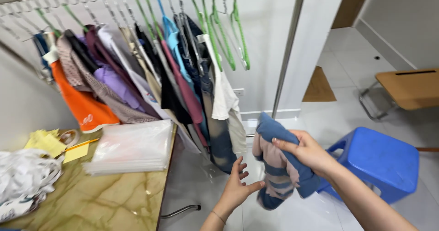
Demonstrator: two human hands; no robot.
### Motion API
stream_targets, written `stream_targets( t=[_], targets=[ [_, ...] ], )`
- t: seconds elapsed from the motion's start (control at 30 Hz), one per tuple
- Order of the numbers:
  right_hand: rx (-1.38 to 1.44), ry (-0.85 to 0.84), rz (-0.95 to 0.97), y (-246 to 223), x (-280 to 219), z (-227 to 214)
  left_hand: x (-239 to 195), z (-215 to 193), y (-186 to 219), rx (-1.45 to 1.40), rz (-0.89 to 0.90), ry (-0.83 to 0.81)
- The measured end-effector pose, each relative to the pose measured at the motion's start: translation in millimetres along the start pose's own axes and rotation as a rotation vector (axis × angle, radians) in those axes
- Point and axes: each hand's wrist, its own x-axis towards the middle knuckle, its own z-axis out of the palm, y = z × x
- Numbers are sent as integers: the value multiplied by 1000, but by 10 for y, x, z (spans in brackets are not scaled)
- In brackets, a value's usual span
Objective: The person takes folded clothes from a table, unfolds them, and places them on hangers. They then hang the clothes on a metal clothing rack. The person repeats this process for several items, including jeans, a white shirt, a patterned shirt, an orange shirt, a blue and white shirt, and a white patterned shirt.
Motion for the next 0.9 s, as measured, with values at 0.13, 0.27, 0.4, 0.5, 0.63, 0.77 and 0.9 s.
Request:
stream_targets(
  t=[0.13,0.27,0.4,0.5,0.63,0.77,0.9],
  targets=[
    [245,19,60,-474,-108,-176,-82,39,256,322,-123,-130],
    [362,133,-24,-799,-248,-263,441,-52,-348,520,-81,-51],
    [608,242,-91,-1179,-400,-364,797,-246,-844,645,-171,237],
    [679,268,-201,-1289,-444,-629,1066,-516,-932,617,16,305],
    [520,424,-234,-1421,-403,-820,1171,-582,-375,839,1,177],
    [308,732,-135,-769,-66,-1263,992,-508,198,393,-44,85],
    [-374,523,-34,97,-21,-1212,353,-162,1083,-115,-63,-162]
  ],
)
